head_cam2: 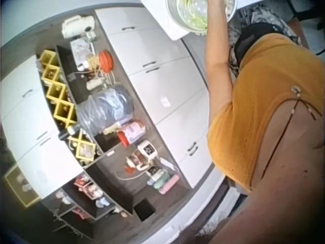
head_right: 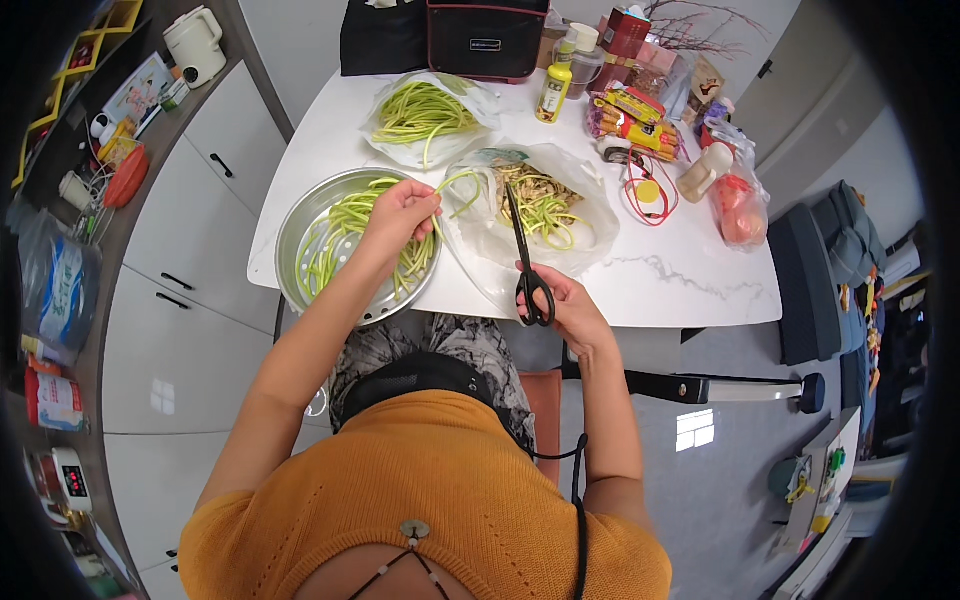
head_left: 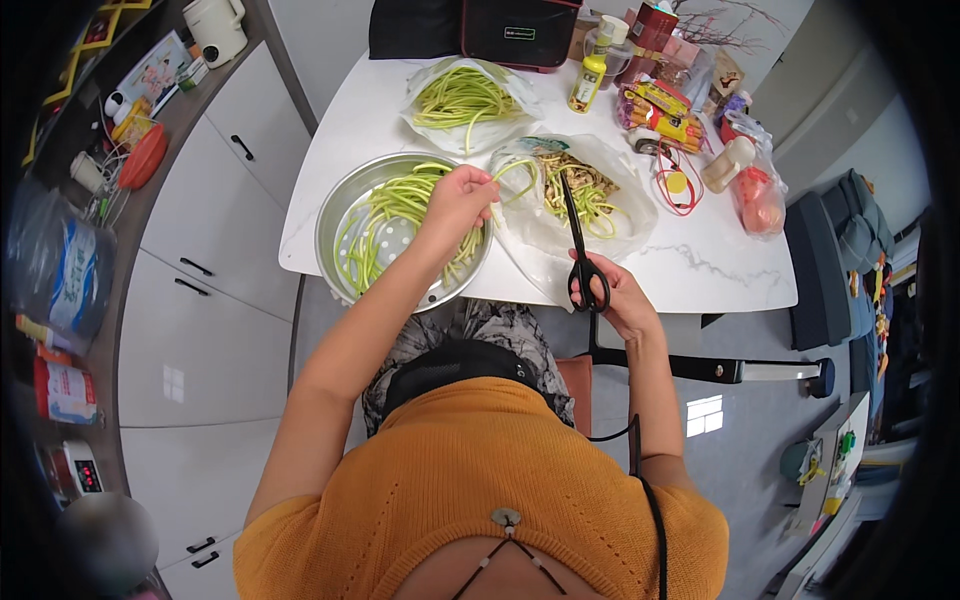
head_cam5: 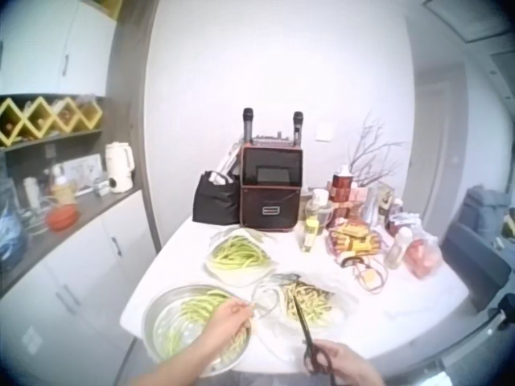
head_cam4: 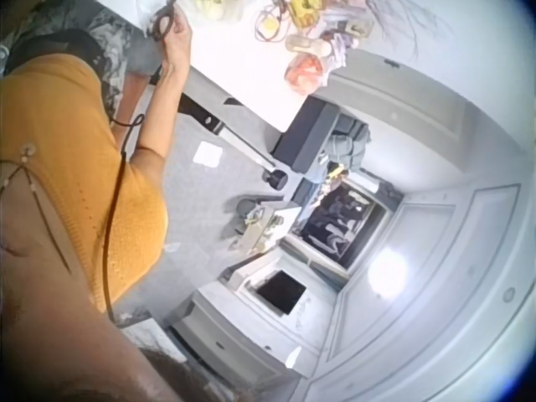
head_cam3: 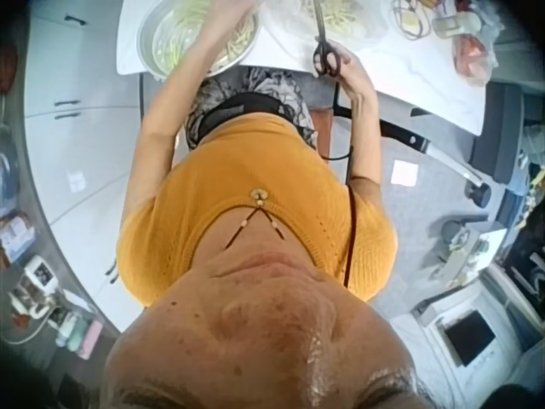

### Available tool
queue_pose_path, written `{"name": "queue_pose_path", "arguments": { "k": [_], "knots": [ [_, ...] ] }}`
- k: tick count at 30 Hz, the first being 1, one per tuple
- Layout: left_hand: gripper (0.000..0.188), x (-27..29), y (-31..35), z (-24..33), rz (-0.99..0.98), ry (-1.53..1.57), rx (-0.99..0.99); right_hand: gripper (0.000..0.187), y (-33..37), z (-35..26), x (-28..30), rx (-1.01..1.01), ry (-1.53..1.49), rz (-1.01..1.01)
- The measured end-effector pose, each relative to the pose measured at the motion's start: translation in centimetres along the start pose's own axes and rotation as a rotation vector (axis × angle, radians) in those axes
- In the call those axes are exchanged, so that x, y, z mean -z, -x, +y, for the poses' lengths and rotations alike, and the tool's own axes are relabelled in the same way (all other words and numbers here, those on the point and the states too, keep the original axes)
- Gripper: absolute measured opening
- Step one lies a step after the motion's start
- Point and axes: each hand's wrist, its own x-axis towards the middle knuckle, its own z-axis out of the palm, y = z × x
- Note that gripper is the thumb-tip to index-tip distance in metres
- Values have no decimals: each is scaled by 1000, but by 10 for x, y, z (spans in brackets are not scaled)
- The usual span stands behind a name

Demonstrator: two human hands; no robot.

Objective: The person trims the ends off long green vegetables using scissors and places the prepared vegetables into a metal steamer tray.

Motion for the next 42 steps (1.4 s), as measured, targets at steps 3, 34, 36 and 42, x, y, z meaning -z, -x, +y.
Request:
{"name": "queue_pose_path", "arguments": {
  "k": [3,34,36,42],
  "knots": [
    [13,-12,-15,-5,-24,-22,-22,46,-2,-5,-10,29,42,45],
    [13,-51,-17,-36,-11,-431,-308,36,-20,8,2,149,303,335],
    [13,-35,-12,-34,-28,-393,-267,38,-20,13,6,170,477,316],
    [9,27,51,-14,-15,-467,-309,41,-20,28,0,222,990,270]
  ]
}}
